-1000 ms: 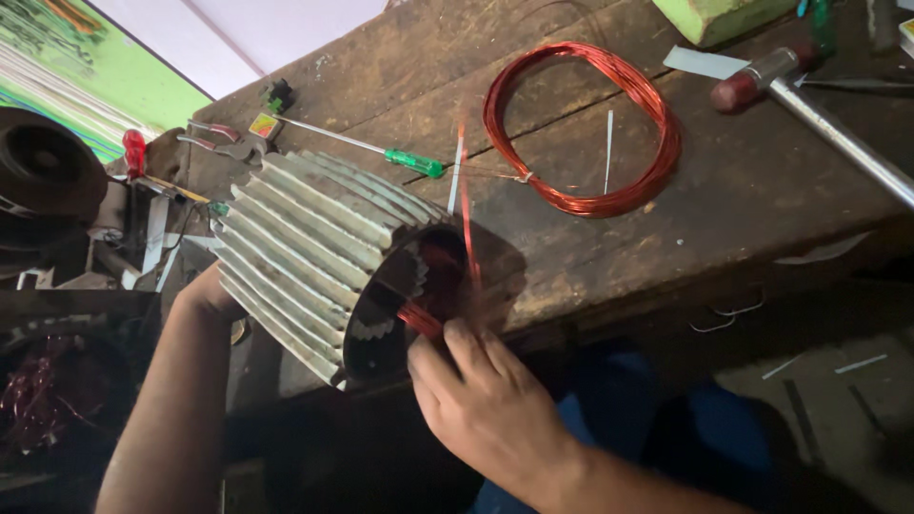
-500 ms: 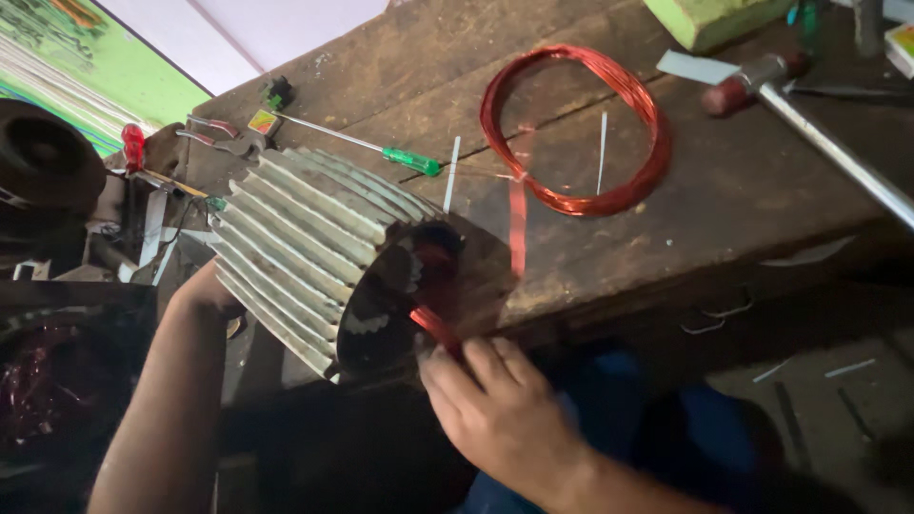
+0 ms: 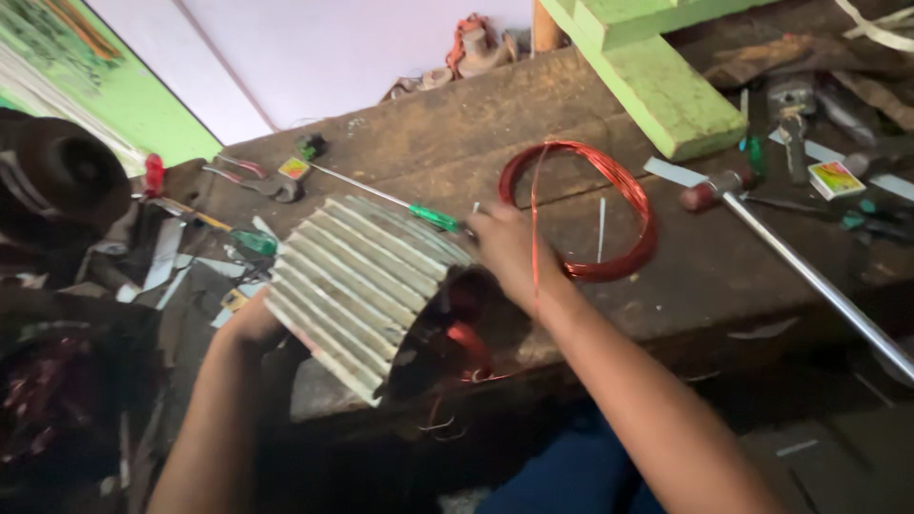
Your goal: The person winds copper wire around a motor stator, inserts white insulating material between layers, and uses a hammer to compact the windings. The person repeats this process across multiple slots in the stator.
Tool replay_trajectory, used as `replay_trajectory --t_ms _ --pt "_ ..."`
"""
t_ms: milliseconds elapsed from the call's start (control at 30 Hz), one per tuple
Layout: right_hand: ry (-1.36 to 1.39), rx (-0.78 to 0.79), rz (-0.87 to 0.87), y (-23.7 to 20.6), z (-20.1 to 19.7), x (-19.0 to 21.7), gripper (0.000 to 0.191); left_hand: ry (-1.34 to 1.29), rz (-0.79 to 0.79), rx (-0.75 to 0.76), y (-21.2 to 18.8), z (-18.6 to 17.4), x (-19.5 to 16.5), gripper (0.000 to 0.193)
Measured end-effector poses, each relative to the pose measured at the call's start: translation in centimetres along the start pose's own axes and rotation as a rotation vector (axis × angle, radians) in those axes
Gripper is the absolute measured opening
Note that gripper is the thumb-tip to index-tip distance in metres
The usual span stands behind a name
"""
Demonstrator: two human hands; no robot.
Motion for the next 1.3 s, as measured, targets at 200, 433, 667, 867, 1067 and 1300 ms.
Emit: replay_trajectory --t_ms 200,433,667,867,1067,1300 --pt "-0.216 -0.123 0.041 4.4 1.2 1.0 0.025 -0.281 -0.078 -0.081 -1.9 4.2 -3.2 0.045" --pt "0.307 -0.32 0.243 -10.7 -8.6 2.0 0.029 -0.379 -0.021 0.031 -1.5 4.5 -2.9 0.045" --pt "0.82 -0.87 -0.084 -21.7 -17.4 6.2 0.023 0.033 -0.009 0.009 -0.2 0.4 -1.0 0.04" --pt "1.238 -0.788 -0.494 -22.3 -14.0 8.1 0.028 0.182 -0.035 -0.012 -0.9 -0.1 -0.9 0.038" --pt "1.541 -0.654 -0.565 -22.4 -10.6 10.4 0.044 0.154 -0.108 -0.04 -1.0 -0.7 -0.7 0.036" --pt "1.793 -0.536 -0.425 -17.2 -4.2 12.2 0.065 0.142 -0.054 -0.043 -1.0 -1.5 0.2 0.038"
Point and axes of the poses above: each hand's wrist, its own y-axis towards the middle knuckle, its own z-axis out of the palm, x = y × z, the point moved 4 cm from there along y, towards the middle knuckle, and after that the axes turned 12 degrees about x, right-handed, at the moved point
